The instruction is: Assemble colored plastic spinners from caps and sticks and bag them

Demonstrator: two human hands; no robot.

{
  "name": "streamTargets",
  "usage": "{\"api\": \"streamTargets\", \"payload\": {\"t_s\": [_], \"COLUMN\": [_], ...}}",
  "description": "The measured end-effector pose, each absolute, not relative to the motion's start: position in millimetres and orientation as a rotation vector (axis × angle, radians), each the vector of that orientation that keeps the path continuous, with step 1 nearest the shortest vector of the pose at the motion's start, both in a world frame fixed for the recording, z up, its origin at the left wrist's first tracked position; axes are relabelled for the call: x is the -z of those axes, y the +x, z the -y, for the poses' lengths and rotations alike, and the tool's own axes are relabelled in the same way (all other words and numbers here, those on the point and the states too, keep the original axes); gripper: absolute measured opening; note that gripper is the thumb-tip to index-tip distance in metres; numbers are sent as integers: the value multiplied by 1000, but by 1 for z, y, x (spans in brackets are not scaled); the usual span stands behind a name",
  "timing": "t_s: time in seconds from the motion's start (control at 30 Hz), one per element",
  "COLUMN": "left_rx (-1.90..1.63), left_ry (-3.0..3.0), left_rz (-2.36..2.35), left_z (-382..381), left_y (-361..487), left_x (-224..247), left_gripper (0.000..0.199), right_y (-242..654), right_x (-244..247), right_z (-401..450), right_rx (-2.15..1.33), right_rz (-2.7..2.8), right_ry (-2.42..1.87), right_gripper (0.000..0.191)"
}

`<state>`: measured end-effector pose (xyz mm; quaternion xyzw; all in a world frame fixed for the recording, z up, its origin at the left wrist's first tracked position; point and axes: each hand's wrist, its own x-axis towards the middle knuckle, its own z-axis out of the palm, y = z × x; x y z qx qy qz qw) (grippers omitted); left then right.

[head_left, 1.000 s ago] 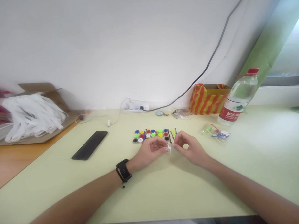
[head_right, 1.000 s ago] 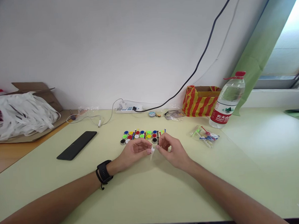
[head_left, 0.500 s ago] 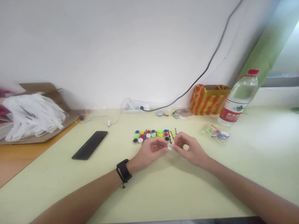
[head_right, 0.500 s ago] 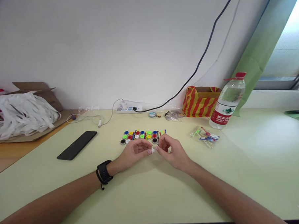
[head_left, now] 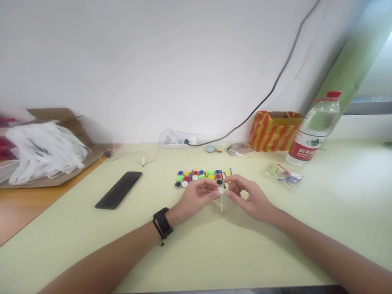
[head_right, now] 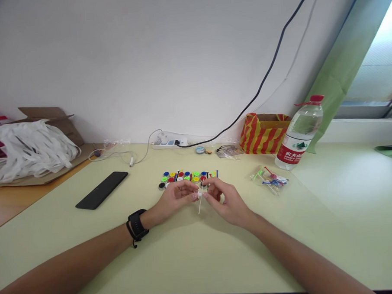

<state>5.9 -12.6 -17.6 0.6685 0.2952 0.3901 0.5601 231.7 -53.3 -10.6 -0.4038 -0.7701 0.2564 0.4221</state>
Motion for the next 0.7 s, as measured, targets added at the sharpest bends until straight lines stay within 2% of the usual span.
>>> {"api": "streamTargets", "payload": {"t_s": [0.2,0.43,0.53,0.6,0.63,0.7], "left_rx": [-934,-925,-929,-935,-939,-949], "left_ry": [1514,1457,1448,1439,1440,1456], "left_rz": [-666,-637,-641,-637,-635,-636], "left_z": [10,9,8,8,9,9], "left_y": [6,4,4,4,4,4], "left_x": [20,17,17,17,16,15], "left_gripper": [32,32,33,33,32,31], "right_y": [233,239,239,240,242,245], "right_x": [11,25,27,24,21,13], "right_z": [55,49,46,46,45,46], "right_rx": [-598,-412,-425,-456,-499,-706], "right_rz": [1993,2006,1922,1880,1889,1991], "right_ry": [-962,-905,-889,-917,-933,-944], "right_gripper": [36,84,94,83,68,23]}}
